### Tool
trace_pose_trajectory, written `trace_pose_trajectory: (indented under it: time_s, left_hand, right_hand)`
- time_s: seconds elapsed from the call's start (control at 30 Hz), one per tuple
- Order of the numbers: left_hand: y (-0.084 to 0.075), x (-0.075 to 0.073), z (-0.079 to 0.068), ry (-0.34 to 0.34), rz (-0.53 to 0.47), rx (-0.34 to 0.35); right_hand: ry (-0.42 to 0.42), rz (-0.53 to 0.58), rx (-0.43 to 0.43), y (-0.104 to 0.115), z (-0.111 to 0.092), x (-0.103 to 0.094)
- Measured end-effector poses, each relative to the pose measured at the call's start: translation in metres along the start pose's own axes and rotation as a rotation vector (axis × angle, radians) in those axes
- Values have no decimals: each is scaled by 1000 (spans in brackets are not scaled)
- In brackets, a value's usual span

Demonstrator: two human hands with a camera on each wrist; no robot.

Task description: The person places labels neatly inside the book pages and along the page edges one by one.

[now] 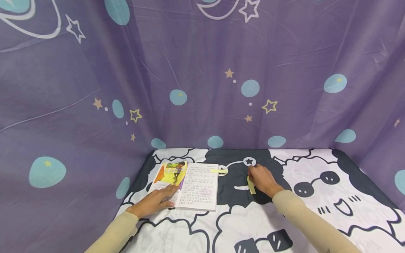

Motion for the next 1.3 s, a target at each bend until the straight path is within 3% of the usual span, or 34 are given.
trace_pose_trajectory:
  time_s: [0.8,1.3]
  left_hand:
    - [1,0,-1,-6,0,-4]
    - [-1,0,1,5,6,-6]
  right_hand:
    - [12,47,48,-4,1,0]
    - [-122,10,3,4,3,2]
Point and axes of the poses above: each hand's wrist, its own z-axis towards the middle knuckle, its own x-axis out of the palm, y = z × x, the point moved 4 cm from there along z, towards the middle knuckle, and after that the axes turned 15 degrees about -y, right-handed, at the moved point
